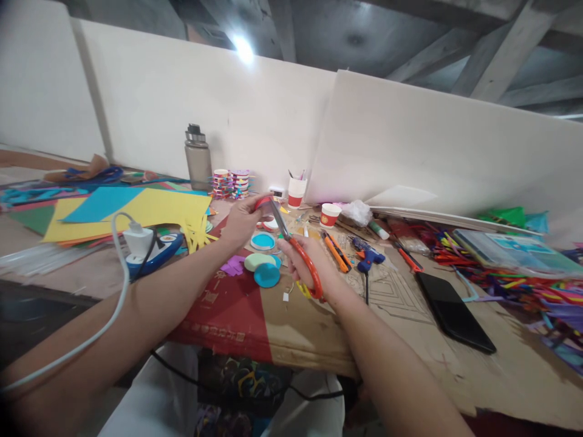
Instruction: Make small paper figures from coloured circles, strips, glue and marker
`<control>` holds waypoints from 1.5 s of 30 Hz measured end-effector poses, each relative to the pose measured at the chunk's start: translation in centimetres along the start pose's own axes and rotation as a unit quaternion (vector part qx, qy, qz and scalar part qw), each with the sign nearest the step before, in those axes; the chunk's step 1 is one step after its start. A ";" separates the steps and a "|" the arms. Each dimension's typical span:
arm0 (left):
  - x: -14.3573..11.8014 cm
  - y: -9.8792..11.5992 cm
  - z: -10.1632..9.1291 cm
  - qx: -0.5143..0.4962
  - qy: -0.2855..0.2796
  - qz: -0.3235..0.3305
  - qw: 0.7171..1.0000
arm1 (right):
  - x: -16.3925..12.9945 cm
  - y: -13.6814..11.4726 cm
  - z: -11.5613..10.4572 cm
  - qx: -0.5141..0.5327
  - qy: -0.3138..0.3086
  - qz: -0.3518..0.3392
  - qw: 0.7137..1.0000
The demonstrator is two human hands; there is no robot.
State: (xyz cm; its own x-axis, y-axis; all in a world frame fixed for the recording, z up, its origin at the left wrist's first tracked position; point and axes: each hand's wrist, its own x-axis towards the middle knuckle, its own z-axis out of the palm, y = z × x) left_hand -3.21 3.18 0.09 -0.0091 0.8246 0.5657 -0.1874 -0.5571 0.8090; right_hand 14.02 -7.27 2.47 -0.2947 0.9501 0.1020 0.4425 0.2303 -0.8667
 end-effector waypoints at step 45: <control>-0.3 0.1 0.2 0.006 -0.001 0.005 1.000 | 0.0 0.5 0.5 0.059 -0.004 0.000 0.998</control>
State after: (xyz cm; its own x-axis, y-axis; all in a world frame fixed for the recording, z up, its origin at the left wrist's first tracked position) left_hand -3.08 2.81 0.03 -0.0094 0.8193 0.5733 -0.1755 -0.5658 0.8057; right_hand 13.83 -7.28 1.77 -0.3017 0.9483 0.0987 0.3397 0.2036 -0.9182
